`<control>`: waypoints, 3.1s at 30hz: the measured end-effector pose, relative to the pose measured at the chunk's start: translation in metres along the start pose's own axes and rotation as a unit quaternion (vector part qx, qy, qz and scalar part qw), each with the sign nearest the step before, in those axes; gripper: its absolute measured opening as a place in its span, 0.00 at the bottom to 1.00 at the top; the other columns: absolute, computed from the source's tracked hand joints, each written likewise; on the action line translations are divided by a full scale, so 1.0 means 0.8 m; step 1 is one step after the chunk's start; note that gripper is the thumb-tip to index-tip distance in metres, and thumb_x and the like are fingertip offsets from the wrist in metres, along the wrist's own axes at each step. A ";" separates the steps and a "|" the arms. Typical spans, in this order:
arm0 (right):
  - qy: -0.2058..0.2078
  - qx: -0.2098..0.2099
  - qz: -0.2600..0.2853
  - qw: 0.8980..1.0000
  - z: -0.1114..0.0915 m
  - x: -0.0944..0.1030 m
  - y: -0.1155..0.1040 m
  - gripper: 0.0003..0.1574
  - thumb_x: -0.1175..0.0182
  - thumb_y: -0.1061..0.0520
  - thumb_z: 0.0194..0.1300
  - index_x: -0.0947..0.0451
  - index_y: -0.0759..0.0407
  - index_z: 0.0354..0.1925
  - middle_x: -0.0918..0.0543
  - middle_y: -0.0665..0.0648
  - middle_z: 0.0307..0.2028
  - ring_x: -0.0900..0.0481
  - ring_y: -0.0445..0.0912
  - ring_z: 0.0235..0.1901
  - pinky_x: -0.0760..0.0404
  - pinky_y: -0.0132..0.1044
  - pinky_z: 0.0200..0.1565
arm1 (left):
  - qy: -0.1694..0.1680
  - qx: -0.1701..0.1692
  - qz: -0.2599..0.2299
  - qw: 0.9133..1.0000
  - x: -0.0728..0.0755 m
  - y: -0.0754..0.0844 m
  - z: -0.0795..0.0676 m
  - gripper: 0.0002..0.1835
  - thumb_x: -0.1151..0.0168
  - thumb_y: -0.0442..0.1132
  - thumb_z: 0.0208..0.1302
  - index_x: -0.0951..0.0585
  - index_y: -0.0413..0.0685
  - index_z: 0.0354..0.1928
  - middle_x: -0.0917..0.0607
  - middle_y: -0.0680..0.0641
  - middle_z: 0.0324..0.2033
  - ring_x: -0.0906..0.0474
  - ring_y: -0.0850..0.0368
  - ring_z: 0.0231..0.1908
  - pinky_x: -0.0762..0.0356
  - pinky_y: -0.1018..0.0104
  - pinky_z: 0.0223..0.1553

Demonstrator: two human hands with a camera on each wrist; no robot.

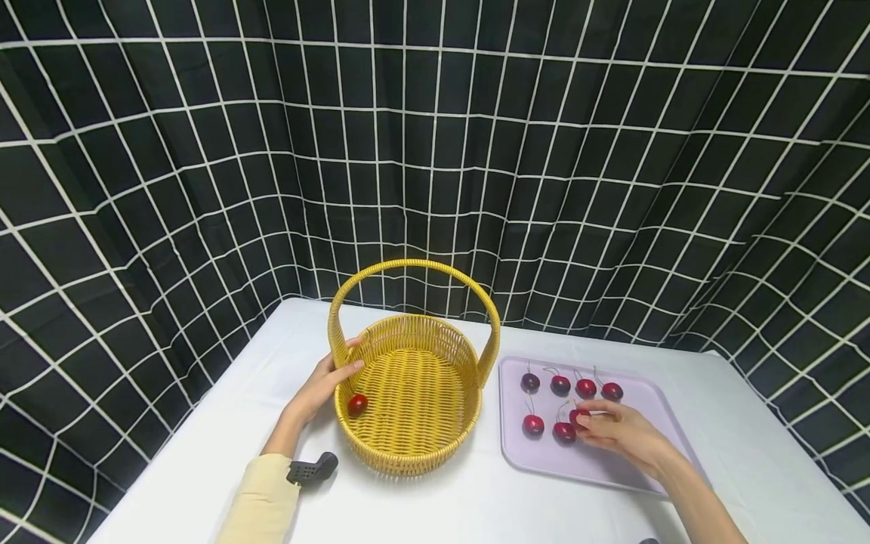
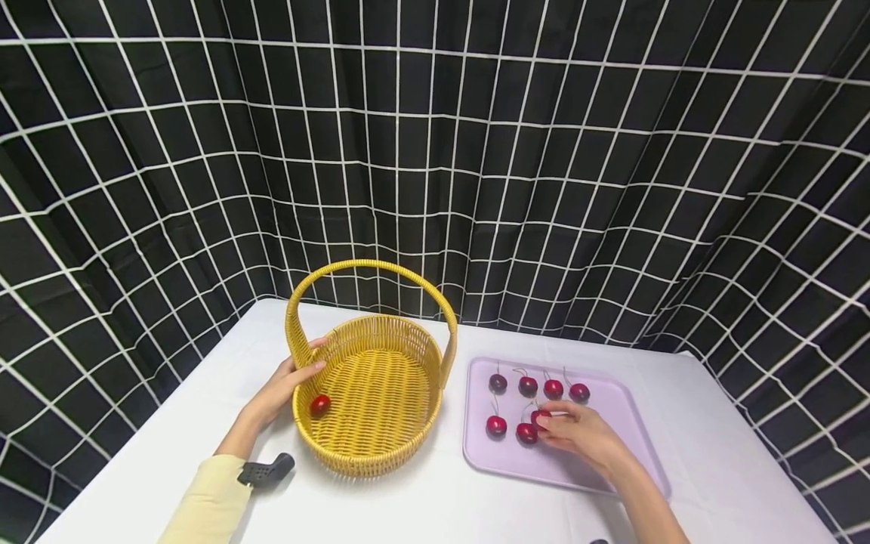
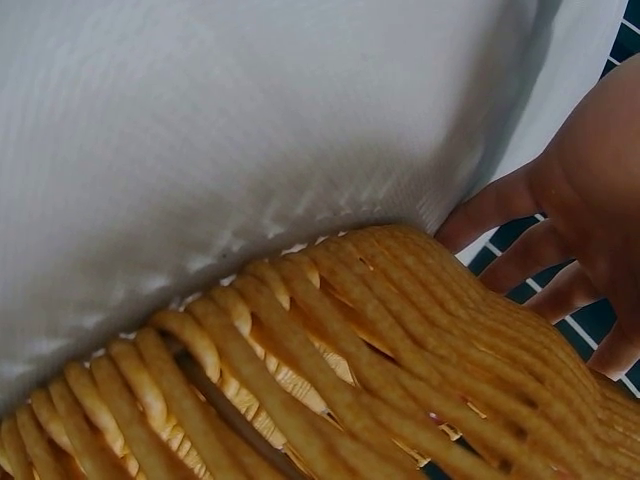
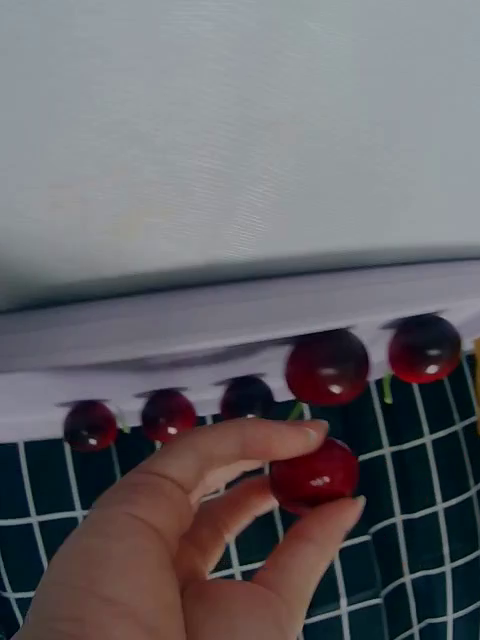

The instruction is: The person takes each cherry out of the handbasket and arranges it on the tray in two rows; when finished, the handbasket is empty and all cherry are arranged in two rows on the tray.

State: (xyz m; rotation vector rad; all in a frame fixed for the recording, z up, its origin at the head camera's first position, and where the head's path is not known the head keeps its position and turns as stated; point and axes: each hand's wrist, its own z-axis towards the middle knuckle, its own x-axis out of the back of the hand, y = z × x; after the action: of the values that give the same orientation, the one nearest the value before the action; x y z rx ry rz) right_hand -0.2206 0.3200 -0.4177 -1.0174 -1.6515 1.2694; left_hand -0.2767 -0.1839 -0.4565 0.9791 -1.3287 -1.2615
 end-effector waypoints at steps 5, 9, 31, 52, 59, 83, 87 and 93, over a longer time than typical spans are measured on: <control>0.029 -0.021 0.003 0.999 -0.003 0.011 0.010 0.26 0.40 0.62 0.65 0.34 0.80 0.53 0.17 0.56 0.41 0.17 0.47 0.41 0.20 0.41 0.47 | -0.007 0.011 -0.009 1.000 0.000 0.004 0.000 0.32 0.43 0.43 0.67 0.40 0.50 0.71 0.42 0.40 0.70 0.47 0.40 0.68 0.55 0.38 0.65; 0.052 -0.036 0.011 0.998 -0.003 0.015 0.015 0.21 0.39 0.61 0.65 0.30 0.75 0.50 0.16 0.54 0.38 0.17 0.45 0.38 0.19 0.39 0.44 | -0.009 0.011 -0.013 1.000 0.000 0.007 -0.001 0.32 0.42 0.42 0.67 0.39 0.50 0.71 0.42 0.40 0.70 0.47 0.40 0.68 0.55 0.38 0.65; 0.179 -0.084 -0.133 0.971 0.000 0.004 0.021 0.25 0.34 0.60 0.60 0.29 0.79 0.47 0.18 0.55 0.30 0.19 0.46 0.30 0.17 0.37 0.35 | -0.005 -0.010 -0.001 1.000 0.001 0.000 -0.001 0.31 0.42 0.45 0.67 0.37 0.51 0.70 0.41 0.43 0.70 0.48 0.42 0.69 0.56 0.39 0.65; 0.192 -0.087 -0.173 0.962 -0.006 0.011 0.019 0.30 0.40 0.54 0.66 0.30 0.81 0.51 0.18 0.58 0.35 0.21 0.44 0.30 0.17 0.37 0.35 | -0.006 -0.007 0.006 1.000 -0.001 0.002 0.001 0.31 0.43 0.46 0.67 0.37 0.52 0.70 0.42 0.42 0.71 0.48 0.42 0.69 0.56 0.39 0.65; 0.193 -0.081 -0.173 0.962 -0.005 0.012 0.021 0.29 0.40 0.56 0.66 0.31 0.83 0.50 0.17 0.62 0.37 0.19 0.44 0.30 0.17 0.35 0.35 | -0.014 0.000 0.005 1.000 -0.002 0.016 -0.005 0.30 0.44 0.42 0.69 0.38 0.48 0.71 0.43 0.40 0.71 0.49 0.40 0.69 0.55 0.39 0.65; 0.180 -0.079 -0.188 0.962 -0.002 0.005 0.020 0.31 0.36 0.53 0.62 0.30 0.78 0.50 0.19 0.58 0.36 0.19 0.47 0.33 0.17 0.41 0.37 | -0.021 0.004 0.009 1.000 -0.005 0.041 -0.018 0.31 0.45 0.41 0.69 0.39 0.46 0.71 0.43 0.39 0.71 0.49 0.40 0.69 0.54 0.40 0.65; 0.180 -0.074 -0.197 0.961 -0.001 0.005 0.019 0.28 0.36 0.55 0.63 0.30 0.79 0.49 0.19 0.57 0.34 0.19 0.47 0.32 0.17 0.40 0.37 | -0.020 0.006 0.008 1.000 -0.005 0.042 -0.019 0.31 0.45 0.41 0.69 0.40 0.46 0.71 0.43 0.39 0.71 0.49 0.40 0.69 0.54 0.40 0.65; 0.179 -0.074 -0.199 0.961 -0.002 0.006 0.018 0.29 0.36 0.55 0.63 0.30 0.78 0.49 0.20 0.57 0.34 0.20 0.47 0.32 0.17 0.40 0.37 | -0.018 0.010 0.012 1.000 -0.006 0.043 -0.018 0.30 0.46 0.41 0.69 0.40 0.46 0.71 0.44 0.39 0.71 0.49 0.40 0.69 0.53 0.39 0.65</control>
State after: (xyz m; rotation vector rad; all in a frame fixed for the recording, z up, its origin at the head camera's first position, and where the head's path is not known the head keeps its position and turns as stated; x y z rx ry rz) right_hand -0.2192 0.3272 -0.4308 -0.8809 -1.5782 0.6619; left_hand -0.2589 -0.1777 -0.4239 0.9572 -1.3794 -1.2546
